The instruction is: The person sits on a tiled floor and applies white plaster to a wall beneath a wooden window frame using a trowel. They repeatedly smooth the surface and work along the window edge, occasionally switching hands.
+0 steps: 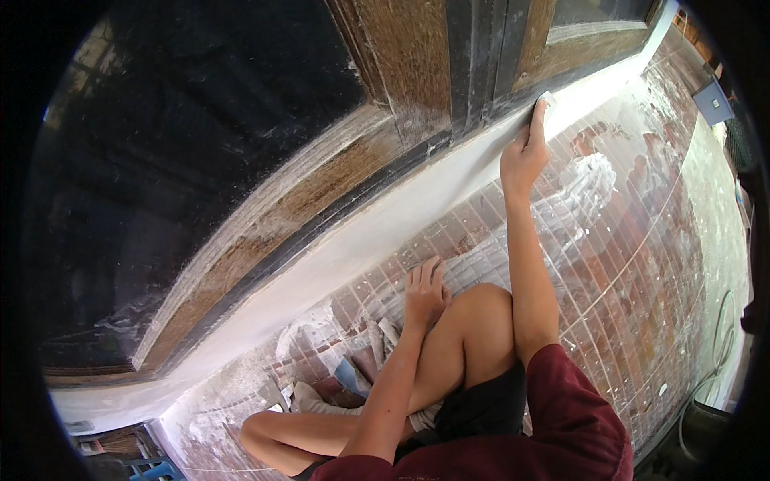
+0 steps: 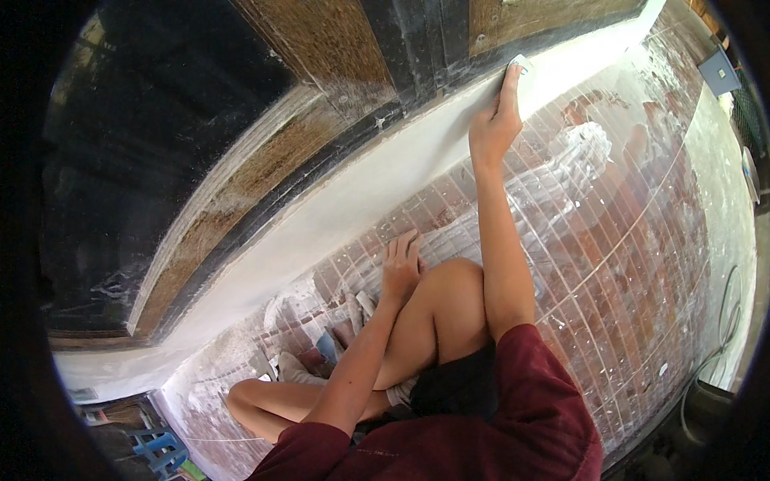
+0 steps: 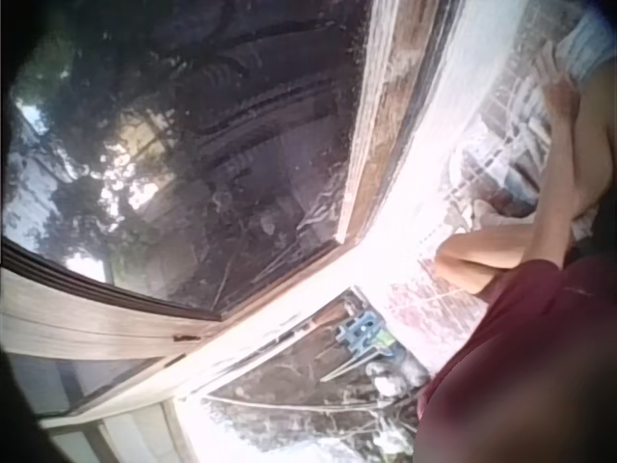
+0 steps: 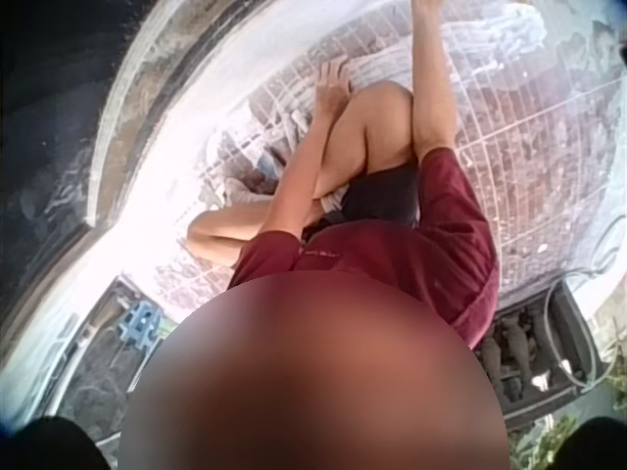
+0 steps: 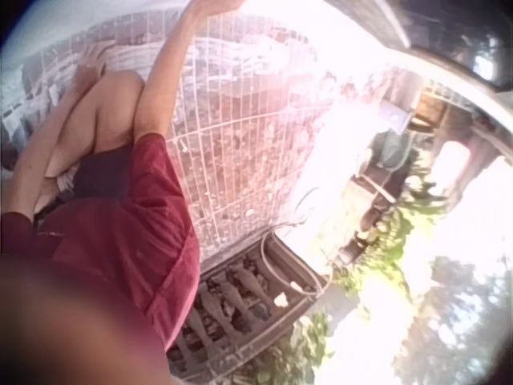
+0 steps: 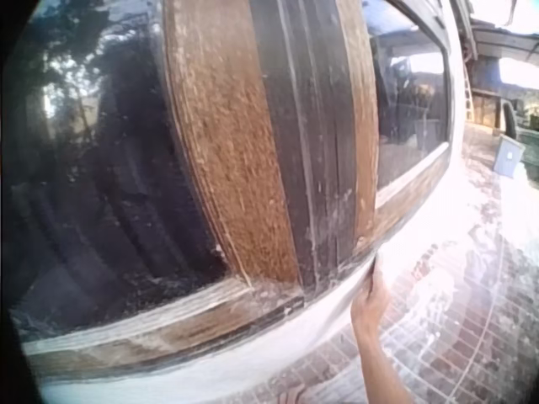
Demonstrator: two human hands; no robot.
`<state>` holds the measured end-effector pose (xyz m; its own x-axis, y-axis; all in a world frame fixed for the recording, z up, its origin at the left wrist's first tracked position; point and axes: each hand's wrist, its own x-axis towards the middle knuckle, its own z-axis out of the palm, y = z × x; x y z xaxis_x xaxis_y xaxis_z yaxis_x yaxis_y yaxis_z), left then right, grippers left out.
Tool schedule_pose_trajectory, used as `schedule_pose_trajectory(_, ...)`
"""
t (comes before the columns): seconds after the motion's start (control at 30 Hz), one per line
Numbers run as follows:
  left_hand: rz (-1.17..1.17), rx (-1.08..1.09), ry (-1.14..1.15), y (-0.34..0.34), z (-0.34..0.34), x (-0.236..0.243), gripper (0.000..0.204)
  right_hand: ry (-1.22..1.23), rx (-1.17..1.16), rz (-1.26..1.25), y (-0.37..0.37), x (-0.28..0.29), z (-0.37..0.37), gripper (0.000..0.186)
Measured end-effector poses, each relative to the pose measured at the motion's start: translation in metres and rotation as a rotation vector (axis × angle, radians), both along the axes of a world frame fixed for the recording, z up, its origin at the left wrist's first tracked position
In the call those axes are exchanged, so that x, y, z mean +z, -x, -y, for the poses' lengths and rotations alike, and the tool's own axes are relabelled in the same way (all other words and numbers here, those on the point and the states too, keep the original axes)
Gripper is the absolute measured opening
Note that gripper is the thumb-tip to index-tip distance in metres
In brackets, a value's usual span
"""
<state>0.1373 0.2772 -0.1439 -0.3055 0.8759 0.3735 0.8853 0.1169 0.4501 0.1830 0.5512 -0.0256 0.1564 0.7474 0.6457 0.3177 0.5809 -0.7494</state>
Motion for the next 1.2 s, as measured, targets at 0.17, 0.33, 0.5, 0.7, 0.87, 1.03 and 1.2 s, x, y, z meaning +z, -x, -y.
schedule_pose_trajectory(0.17,0.004,0.002,0.005,0.0,0.0,0.001,0.043,0.115,-0.028,0.003,-0.015,-0.04,0.003,0.056)
schedule_pose_trajectory(0.33,0.04,0.003,-0.006,0.0,0.0,-0.004,0.042,0.326,-0.217,0.095,-0.052,-0.087,-0.01,0.061)
schedule_pose_trajectory(0.5,0.012,-0.015,-0.015,0.004,0.005,-0.011,0.046,0.695,0.04,-0.436,-0.04,-0.086,0.005,0.061)
schedule_pose_trajectory(0.7,0.386,0.029,0.004,0.026,-0.002,0.026,0.037,0.893,0.818,-0.882,-0.101,-0.021,0.115,0.052)
schedule_pose_trajectory(0.87,1.472,-0.138,0.227,0.028,-0.03,0.146,0.05,0.882,1.153,-0.512,-0.149,0.022,0.178,0.051)
schedule_pose_trajectory(1.03,1.452,-0.439,0.697,-0.021,-0.025,0.235,0.066,0.771,1.197,-0.532,-0.168,0.044,0.205,0.052)
schedule_pose_trajectory(1.2,1.123,-0.454,0.844,-0.062,-0.04,0.236,0.058,0.676,1.02,-0.58,-0.203,0.02,0.202,0.048)
